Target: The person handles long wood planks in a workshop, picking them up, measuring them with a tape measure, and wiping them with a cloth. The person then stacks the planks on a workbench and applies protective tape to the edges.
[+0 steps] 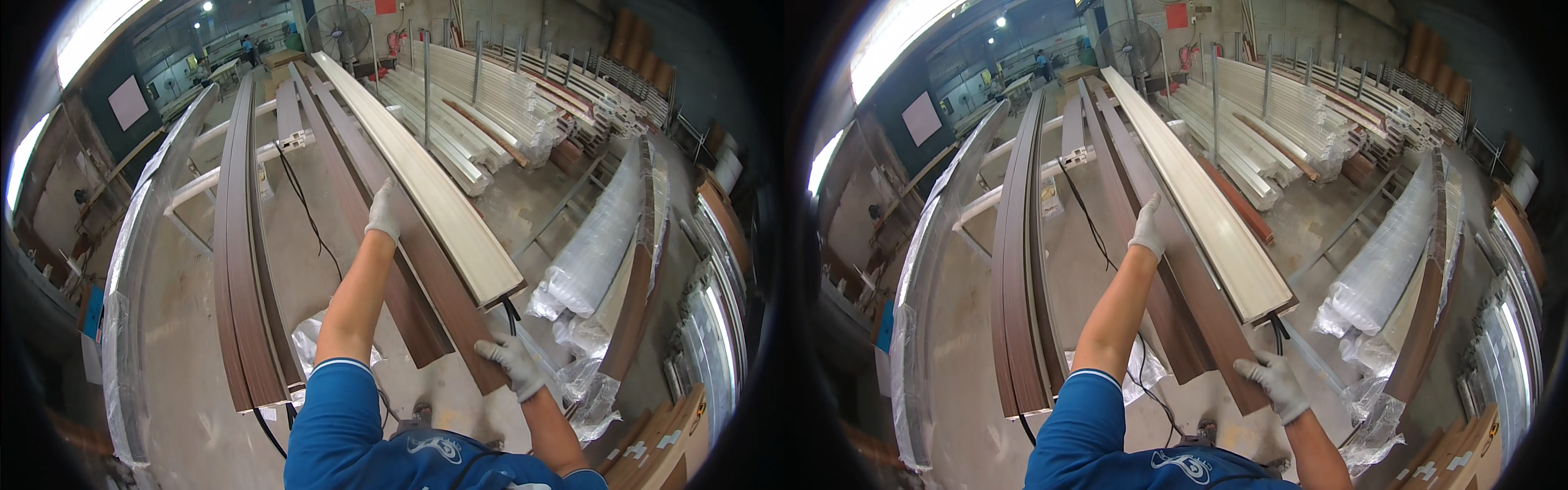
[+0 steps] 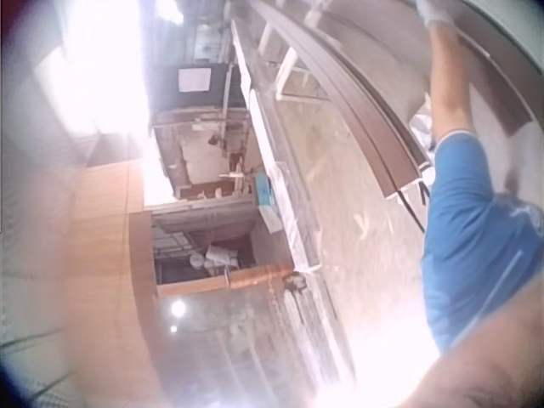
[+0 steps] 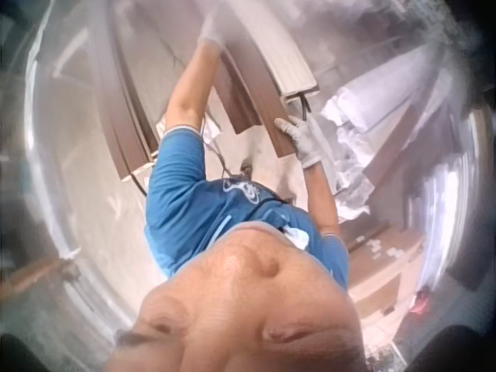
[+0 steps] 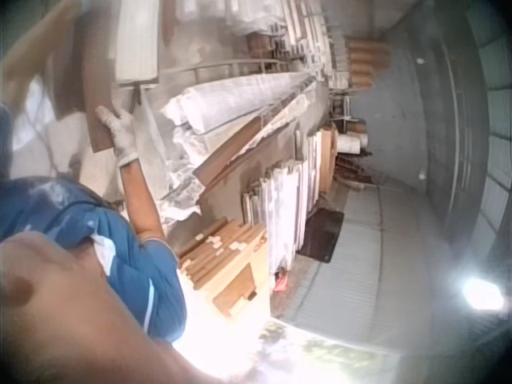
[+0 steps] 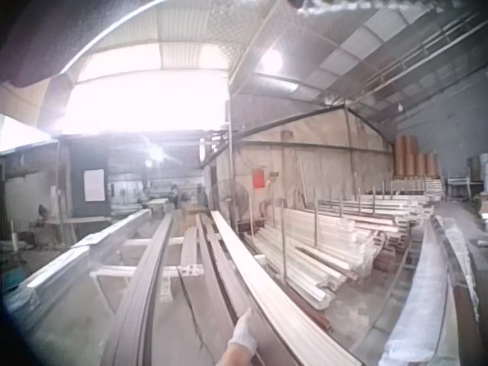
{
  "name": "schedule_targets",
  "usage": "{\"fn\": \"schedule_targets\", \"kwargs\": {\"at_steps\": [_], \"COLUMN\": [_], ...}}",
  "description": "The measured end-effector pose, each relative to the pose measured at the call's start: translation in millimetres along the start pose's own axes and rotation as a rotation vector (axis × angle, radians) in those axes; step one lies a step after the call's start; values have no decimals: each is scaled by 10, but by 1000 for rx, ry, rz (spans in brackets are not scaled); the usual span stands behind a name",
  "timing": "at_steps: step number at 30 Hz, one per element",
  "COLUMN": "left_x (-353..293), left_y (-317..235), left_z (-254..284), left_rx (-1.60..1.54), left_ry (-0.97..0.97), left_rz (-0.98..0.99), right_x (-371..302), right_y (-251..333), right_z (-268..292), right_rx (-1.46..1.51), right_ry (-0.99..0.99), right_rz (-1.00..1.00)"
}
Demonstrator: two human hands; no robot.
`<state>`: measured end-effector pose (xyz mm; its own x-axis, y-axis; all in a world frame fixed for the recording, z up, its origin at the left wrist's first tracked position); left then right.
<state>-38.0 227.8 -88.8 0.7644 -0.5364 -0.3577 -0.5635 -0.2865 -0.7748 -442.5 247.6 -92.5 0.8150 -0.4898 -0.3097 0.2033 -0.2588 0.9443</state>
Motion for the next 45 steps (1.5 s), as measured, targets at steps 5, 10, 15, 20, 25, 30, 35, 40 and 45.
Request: {"fn": "schedule_targets", "kwargs": {"at_steps": [5, 10, 15, 20, 25, 30, 35, 40, 45], "left_x": [6, -458, -1194, -1578, -1736, -1921, -1992, -2105, -2319], "left_y": [21, 80, 156, 515, 1118, 1545, 1558, 1480, 1560], "left_z": [9, 157, 419, 947, 1310, 1398, 1335, 1171, 1054], "left_rx": [11, 356, 419, 506, 334, -47, -83, -131, -106], "left_ry": [170, 42, -69, -330, -108, 135, 157, 75, 1], "left_rz": [-120, -233, -627, -693, -357, 67, 16, -39, 15], "right_x": [377, 620, 885, 1010, 840, 761, 978, 842, 580], "right_y": [-226, -644, -560, -424, -521, -780, -780, -861, -1337], "right_z": [67, 62, 82, 15, 17, -73, -127, 62, 832], "right_rx": [194, 526, 410, 344, 447, 577, 636, 660, 317], "right_ry": [-7, -6, -26, 3, 111, 6, -111, 180, 217], "right_rz": [19, -247, -26, 124, 75, -8, -22, -35, -152]}}
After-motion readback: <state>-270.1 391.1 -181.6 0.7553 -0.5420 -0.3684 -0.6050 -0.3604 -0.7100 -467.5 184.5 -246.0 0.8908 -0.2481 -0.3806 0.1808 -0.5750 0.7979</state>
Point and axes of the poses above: each hand's wrist, its own x-axis towards the middle knuckle, its own z-axis out of the back of the hand, y = z × x, the point moved 4 cm from there along x, towards the middle knuckle, and after that the axes turned 2 degrees about z, right-handed, at the moved point
